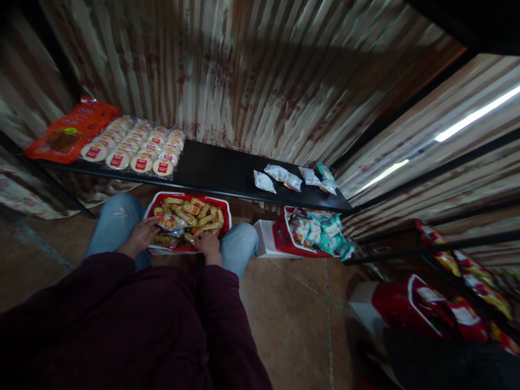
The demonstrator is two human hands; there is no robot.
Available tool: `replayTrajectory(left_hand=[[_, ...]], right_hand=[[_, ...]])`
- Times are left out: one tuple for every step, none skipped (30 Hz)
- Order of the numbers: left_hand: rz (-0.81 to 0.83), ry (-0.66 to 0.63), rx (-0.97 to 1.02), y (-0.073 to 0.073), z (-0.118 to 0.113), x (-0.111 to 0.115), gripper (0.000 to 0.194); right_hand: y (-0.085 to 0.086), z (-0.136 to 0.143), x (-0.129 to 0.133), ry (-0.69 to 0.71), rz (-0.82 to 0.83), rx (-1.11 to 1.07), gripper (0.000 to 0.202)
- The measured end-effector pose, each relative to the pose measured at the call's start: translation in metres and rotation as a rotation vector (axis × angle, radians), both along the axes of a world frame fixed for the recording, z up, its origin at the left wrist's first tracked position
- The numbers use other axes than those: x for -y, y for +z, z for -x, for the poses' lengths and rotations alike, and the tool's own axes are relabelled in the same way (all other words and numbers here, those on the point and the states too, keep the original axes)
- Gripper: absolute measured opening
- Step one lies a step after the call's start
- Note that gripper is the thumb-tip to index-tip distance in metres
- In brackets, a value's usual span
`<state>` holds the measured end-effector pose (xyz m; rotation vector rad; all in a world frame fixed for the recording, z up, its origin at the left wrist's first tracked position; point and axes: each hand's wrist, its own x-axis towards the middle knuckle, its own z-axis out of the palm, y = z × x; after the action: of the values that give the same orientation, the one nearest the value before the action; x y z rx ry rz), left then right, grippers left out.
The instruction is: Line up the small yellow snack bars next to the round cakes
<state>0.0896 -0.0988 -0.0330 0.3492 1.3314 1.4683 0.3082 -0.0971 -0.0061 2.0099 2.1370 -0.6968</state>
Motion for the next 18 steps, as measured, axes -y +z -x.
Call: replayTrajectory(left_hand=[[0.016, -0.001, 0.008, 0.0, 0.0, 0.0, 0.016], [0.035, 0.001, 0.022, -0.001, -0.001, -0.001, 0.014], [0.053, 0.001, 0.037, -0.001, -0.001, -0.002, 0.013], [0.064, -0.007, 0.053, -0.002, -0.001, -0.003, 0.012], [0.067, -0.021, 0.068, -0.003, 0.0, -0.004, 0.011], [0.064, -0.039, 0.078, -0.004, 0.0, -0.004, 0.011], [0.065, -0.06, 0.081, -0.004, 0.0, -0.005, 0.01], [0.072, -0.081, 0.076, -0.005, 0.001, -0.005, 0.009], [0.081, -0.098, 0.06, -0.005, 0.001, -0.005, 0.009], [0.087, -0.114, 0.036, -0.004, 0.001, -0.005, 0.008], [0.085, -0.133, 0.006, -0.004, 0.001, -0.004, 0.007], [0.073, -0.157, -0.027, -0.004, 0.0, -0.003, 0.006], [0.06, -0.182, -0.063, -0.005, -0.001, -0.002, 0.005], [0.056, -0.206, -0.098, -0.005, -0.002, -0.001, 0.006], [0.061, -0.224, -0.129, -0.006, -0.003, 0.001, 0.007], [0.074, -0.236, -0.156, -0.008, -0.004, 0.002, 0.009], [0.09, -0.241, -0.175, -0.009, -0.005, 0.002, 0.009], [0.104, -0.24, -0.185, -0.011, -0.006, 0.003, 0.009]], right_hand=[[0.0, 0.0, 0.0, 0.018, 0.024, 0.004, 0.039], [0.0, 0.001, 0.001, 0.033, 0.043, 0.007, 0.04], [0.0, 0.001, 0.001, 0.042, 0.062, 0.005, 0.041], [-0.001, 0.002, 0.001, 0.049, 0.082, -0.002, 0.042], [-0.001, 0.002, 0.001, 0.056, 0.099, -0.017, 0.041], [-0.003, 0.003, 0.001, 0.062, 0.11, -0.043, 0.04], [-0.004, 0.003, 0.001, 0.064, 0.112, -0.081, 0.038], [-0.006, 0.004, 0.0, 0.06, 0.104, -0.126, 0.037], [-0.008, 0.005, 0.0, 0.045, 0.089, -0.173, 0.036], [-0.01, 0.006, -0.001, 0.021, 0.072, -0.218, 0.036], [-0.011, 0.007, -0.002, -0.005, 0.058, -0.258, 0.036], [-0.013, 0.008, -0.002, -0.023, 0.048, -0.295, 0.037], [-0.014, 0.009, -0.002, -0.031, 0.039, -0.329, 0.037], [-0.014, 0.01, -0.003, -0.029, 0.03, -0.364, 0.037], [-0.014, 0.011, -0.003, -0.022, 0.019, -0.398, 0.038], [-0.013, 0.011, -0.003, -0.015, 0.003, -0.43, 0.038], [-0.012, 0.011, -0.004, -0.016, -0.014, -0.454, 0.038], [-0.01, 0.009, -0.004, -0.023, -0.033, -0.465, 0.036]])
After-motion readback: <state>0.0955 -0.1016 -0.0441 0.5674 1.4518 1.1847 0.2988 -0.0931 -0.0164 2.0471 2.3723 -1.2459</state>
